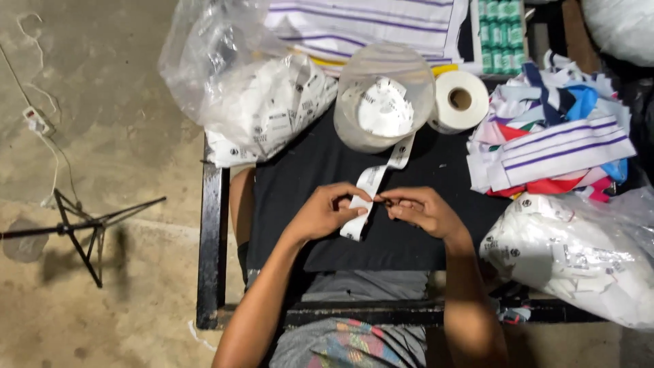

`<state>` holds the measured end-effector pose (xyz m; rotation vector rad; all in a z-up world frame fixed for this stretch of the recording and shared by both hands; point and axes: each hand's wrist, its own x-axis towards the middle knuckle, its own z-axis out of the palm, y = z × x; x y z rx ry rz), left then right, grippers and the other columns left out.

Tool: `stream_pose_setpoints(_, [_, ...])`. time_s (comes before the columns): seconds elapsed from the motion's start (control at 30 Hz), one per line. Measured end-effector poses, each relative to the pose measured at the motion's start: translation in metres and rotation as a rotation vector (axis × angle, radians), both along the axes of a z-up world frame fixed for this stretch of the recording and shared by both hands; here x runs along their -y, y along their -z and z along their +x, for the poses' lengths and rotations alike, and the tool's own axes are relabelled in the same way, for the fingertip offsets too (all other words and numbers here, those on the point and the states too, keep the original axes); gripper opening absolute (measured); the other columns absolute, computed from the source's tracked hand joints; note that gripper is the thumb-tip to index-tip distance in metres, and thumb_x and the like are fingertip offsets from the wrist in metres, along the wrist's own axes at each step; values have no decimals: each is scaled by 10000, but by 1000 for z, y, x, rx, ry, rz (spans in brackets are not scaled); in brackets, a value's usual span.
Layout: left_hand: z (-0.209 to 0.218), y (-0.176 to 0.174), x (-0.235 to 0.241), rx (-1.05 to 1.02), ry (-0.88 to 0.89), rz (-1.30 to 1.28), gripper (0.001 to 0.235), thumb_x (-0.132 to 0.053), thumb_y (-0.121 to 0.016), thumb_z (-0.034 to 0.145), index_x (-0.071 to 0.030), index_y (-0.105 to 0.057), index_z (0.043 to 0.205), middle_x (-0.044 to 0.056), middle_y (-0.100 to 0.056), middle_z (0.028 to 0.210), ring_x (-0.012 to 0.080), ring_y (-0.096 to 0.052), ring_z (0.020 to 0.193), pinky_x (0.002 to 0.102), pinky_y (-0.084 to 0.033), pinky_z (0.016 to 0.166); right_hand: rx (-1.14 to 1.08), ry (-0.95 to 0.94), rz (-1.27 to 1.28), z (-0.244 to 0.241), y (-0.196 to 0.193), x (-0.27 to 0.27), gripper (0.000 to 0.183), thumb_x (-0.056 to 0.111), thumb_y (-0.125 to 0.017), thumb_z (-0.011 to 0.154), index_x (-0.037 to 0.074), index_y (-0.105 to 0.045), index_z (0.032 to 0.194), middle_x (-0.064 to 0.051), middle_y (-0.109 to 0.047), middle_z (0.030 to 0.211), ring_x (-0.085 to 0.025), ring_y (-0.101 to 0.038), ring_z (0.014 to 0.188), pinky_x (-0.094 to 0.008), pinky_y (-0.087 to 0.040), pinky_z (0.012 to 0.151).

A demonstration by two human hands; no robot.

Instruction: Cutting individual garment labels from a continuous roll using a small handheld blade.

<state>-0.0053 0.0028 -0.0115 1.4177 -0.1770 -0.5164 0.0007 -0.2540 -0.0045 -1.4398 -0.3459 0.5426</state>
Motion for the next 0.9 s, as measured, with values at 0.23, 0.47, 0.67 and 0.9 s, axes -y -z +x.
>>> stream_pose_setpoints(0.23, [-2,13,1,8,-13,-36,318,-3,-776,858,-48,-743,1171,170,-743,953,115,-608,704,264,-566,623,-49,-21,-148,-4,-7,3,356,115,-671,888,-89,-699,1178,-187,-700,734,-120,-556,511,-252,-479,432])
stream_pose_setpoints(0.47, [-4,-19,3,-12,29,-101,506,6,-760,845,-37,-643,1335,162,-642,1303,149,-666,774,269,-625,662,-96,-19,-101,0,-6,5,316,74,-615,915,-120,-674,1157,-222,-690,702,-138,-549,385,-268,-466,332])
stream_pose_setpoints(0.67, [-5,-16,5,-3,45,-145,585,52,-737,820,-25,-597,1383,187,-582,1381,212,-723,763,293,-647,664,-60,-31,-138,2,-3,7,278,57,-626,896,-88,-723,1112,-183,-681,676,-125,-529,395,-257,-456,385])
stream_pose_setpoints(0.9, [-5,-22,5,36,17,-110,629,57,-732,814,-31,-571,1416,181,-584,1385,179,-687,784,285,-631,647,-30,24,-216,2,-8,9,276,88,-634,895,-62,-736,1103,-161,-684,666,-128,-532,466,-251,-438,423])
